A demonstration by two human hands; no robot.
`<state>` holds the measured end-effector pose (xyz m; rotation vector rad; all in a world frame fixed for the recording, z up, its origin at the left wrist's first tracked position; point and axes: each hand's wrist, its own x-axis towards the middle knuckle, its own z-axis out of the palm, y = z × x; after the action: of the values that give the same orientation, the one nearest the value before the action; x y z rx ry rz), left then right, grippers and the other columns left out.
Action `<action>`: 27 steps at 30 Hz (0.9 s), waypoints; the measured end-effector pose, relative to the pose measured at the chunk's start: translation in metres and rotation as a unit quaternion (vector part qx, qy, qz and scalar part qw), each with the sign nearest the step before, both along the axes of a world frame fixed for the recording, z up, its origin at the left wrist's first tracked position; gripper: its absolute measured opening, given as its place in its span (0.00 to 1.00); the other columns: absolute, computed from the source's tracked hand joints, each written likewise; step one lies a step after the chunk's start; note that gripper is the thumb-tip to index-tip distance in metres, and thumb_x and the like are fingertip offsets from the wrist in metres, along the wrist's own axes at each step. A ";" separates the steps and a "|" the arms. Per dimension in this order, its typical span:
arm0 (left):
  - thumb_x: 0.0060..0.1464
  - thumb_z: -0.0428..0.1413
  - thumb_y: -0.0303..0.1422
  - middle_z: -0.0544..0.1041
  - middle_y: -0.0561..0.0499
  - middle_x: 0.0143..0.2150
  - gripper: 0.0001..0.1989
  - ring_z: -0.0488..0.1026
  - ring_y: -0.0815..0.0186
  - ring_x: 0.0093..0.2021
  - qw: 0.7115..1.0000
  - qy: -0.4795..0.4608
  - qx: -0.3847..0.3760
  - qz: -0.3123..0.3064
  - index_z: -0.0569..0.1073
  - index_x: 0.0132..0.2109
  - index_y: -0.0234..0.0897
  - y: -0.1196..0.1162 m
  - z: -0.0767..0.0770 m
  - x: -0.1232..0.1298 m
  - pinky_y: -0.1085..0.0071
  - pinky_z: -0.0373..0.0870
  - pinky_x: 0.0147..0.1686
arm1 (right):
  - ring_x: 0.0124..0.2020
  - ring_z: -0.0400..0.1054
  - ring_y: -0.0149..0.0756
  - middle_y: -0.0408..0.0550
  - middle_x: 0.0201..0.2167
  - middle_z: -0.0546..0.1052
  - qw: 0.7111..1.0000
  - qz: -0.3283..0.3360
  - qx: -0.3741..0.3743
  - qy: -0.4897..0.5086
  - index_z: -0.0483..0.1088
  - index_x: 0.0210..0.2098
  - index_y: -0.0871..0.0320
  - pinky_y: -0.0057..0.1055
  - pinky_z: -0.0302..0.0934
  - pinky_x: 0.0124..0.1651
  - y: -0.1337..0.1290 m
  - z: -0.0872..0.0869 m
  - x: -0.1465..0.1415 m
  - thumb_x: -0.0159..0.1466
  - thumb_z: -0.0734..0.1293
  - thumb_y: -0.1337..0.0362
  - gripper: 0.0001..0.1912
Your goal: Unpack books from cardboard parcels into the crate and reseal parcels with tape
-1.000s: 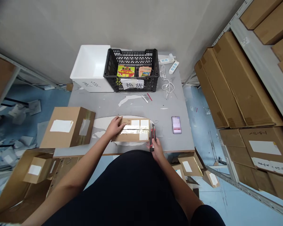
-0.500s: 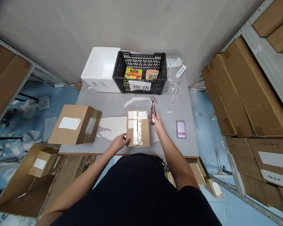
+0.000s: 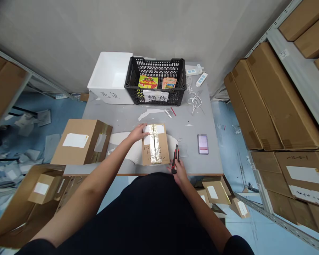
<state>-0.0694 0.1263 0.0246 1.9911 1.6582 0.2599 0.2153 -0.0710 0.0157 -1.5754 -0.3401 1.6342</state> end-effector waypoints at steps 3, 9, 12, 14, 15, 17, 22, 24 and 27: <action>0.54 0.57 0.45 0.68 0.39 0.61 0.34 0.67 0.50 0.59 0.999 0.022 0.002 0.032 0.63 0.65 0.35 -0.008 0.002 0.002 0.62 0.67 0.54 | 0.38 0.74 0.40 0.49 0.40 0.77 0.999 -0.017 0.037 -0.018 0.64 0.46 0.50 0.35 0.69 0.32 0.011 0.000 -0.012 0.55 0.69 0.43 0.26; 0.58 0.51 0.51 0.73 0.38 0.51 0.30 0.74 0.50 0.48 0.979 0.130 -0.067 0.139 0.66 0.60 0.37 -0.089 0.017 -0.005 0.62 0.69 0.42 | 0.39 0.70 0.33 0.45 0.40 0.75 0.977 -0.048 0.172 -0.119 0.67 0.45 0.53 0.29 0.65 0.40 0.073 0.004 0.005 0.58 0.67 0.47 0.21; 0.59 0.48 0.52 0.74 0.38 0.51 0.31 0.74 0.50 0.47 0.975 0.123 -0.115 0.142 0.62 0.62 0.37 -0.133 0.017 -0.003 0.63 0.69 0.40 | 0.38 0.70 0.33 0.44 0.37 0.75 0.969 0.019 0.218 -0.114 0.68 0.44 0.54 0.29 0.64 0.40 0.109 0.010 0.016 0.59 0.66 0.49 0.19; 0.59 0.48 0.53 0.73 0.37 0.54 0.37 0.74 0.50 0.49 0.974 0.116 -0.115 0.157 0.54 0.67 0.36 -0.151 0.016 0.002 0.62 0.69 0.40 | 0.37 0.70 0.34 0.45 0.35 0.76 0.966 0.057 0.229 -0.101 0.68 0.43 0.54 0.30 0.65 0.39 0.126 0.015 0.020 0.59 0.67 0.49 0.19; 0.59 0.49 0.52 0.72 0.35 0.55 0.39 0.73 0.49 0.51 0.975 0.116 -0.099 0.161 0.50 0.69 0.35 -0.156 0.016 0.004 0.61 0.70 0.41 | 0.37 0.70 0.35 0.45 0.35 0.76 0.966 0.067 0.230 -0.096 0.68 0.43 0.54 0.30 0.65 0.39 0.131 0.017 0.022 0.59 0.67 0.48 0.20; 0.59 0.49 0.52 0.68 0.32 0.60 0.42 0.69 0.46 0.57 0.980 0.119 -0.037 0.158 0.45 0.70 0.32 -0.156 0.016 0.007 0.59 0.70 0.46 | 0.37 0.71 0.35 0.46 0.35 0.76 0.967 0.073 0.228 -0.081 0.68 0.44 0.55 0.31 0.66 0.38 0.133 0.019 0.026 0.59 0.67 0.48 0.20; 0.57 0.55 0.48 0.54 0.31 0.69 0.41 0.53 0.44 0.68 0.989 0.113 0.096 0.006 0.52 0.69 0.32 -0.134 0.015 0.011 0.52 0.57 0.62 | 0.27 0.69 0.31 0.45 0.35 0.75 0.978 0.056 0.182 -0.090 0.66 0.45 0.56 0.27 0.64 0.27 0.095 0.009 0.047 0.57 0.69 0.47 0.24; 0.56 0.57 0.48 0.54 0.34 0.70 0.39 0.51 0.45 0.70 0.985 0.107 0.099 -0.094 0.55 0.68 0.36 -0.126 0.012 0.014 0.50 0.53 0.64 | 0.22 0.66 0.28 0.44 0.33 0.74 0.979 0.067 0.156 -0.109 0.66 0.48 0.57 0.24 0.59 0.21 0.074 0.001 0.057 0.57 0.69 0.46 0.27; 0.56 0.56 0.50 0.55 0.37 0.70 0.39 0.48 0.47 0.71 0.970 0.113 0.103 -0.186 0.55 0.69 0.39 -0.121 0.006 0.023 0.48 0.47 0.66 | 0.19 0.63 0.26 0.43 0.31 0.74 0.980 0.100 0.131 -0.112 0.64 0.55 0.57 0.23 0.55 0.17 0.047 -0.010 0.067 0.57 0.68 0.45 0.32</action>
<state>-0.0465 0.0054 0.0307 2.5219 1.3902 0.0690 0.2820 -0.0243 0.0059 -1.5615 -0.8230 1.4877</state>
